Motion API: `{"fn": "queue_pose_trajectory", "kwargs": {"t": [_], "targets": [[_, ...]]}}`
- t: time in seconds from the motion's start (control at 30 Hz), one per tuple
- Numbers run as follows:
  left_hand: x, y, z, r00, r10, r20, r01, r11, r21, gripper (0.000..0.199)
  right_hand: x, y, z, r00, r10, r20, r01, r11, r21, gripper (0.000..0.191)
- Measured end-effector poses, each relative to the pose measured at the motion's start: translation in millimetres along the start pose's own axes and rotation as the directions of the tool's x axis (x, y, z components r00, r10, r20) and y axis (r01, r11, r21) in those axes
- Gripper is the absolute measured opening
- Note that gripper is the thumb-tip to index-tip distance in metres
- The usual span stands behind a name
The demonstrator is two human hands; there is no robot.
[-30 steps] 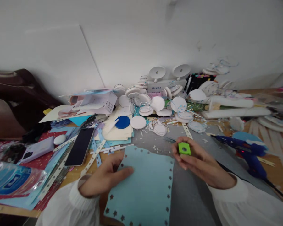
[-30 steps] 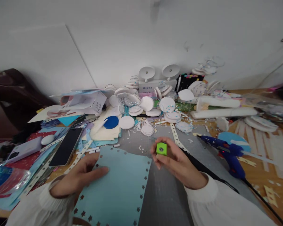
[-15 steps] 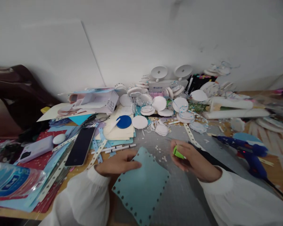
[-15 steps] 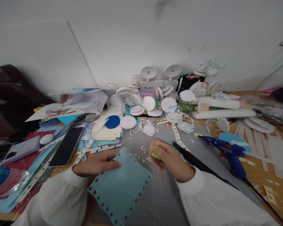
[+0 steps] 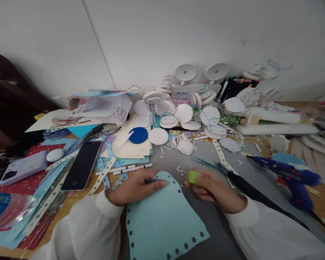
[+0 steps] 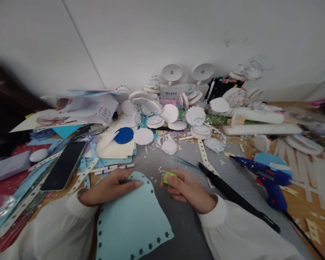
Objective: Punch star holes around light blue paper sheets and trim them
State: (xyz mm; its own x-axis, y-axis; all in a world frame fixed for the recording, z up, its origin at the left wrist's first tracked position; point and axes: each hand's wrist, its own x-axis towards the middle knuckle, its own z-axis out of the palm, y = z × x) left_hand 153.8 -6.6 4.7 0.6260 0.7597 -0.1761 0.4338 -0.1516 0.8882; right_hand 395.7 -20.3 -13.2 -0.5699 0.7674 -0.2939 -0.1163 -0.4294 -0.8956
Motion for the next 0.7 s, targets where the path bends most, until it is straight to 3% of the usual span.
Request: {"fn": "queue_pose_trajectory", "kwargs": {"t": [0.1, 0.2, 0.37, 0.7], "targets": [[-3, 5, 1.5, 0.998, 0.048, -0.041, -0.045, 0.997, 0.064, 0.032, -5, 4, 8, 0.989, 0.137, 0.061, -0.135, 0.990, -0.036, 0.052], [-4, 8, 2.9, 0.999, 0.033, 0.012, -0.033, 0.999, -0.012, 0.035, -10, 6, 13, 0.970, 0.226, 0.095, -0.216, 0.971, -0.100, 0.056], [-3, 12, 4.8, 0.988, -0.090, 0.125, 0.112, 0.977, -0.182, 0.033, -11, 9, 14, 0.977, 0.194, 0.085, -0.177, 0.969, -0.174, 0.055], [0, 12, 8.1, 0.969, -0.216, 0.121, 0.239, 0.943, -0.230, 0.037, -13, 7, 17, 0.979, 0.196, 0.051, -0.187, 0.972, -0.142, 0.054]]}}
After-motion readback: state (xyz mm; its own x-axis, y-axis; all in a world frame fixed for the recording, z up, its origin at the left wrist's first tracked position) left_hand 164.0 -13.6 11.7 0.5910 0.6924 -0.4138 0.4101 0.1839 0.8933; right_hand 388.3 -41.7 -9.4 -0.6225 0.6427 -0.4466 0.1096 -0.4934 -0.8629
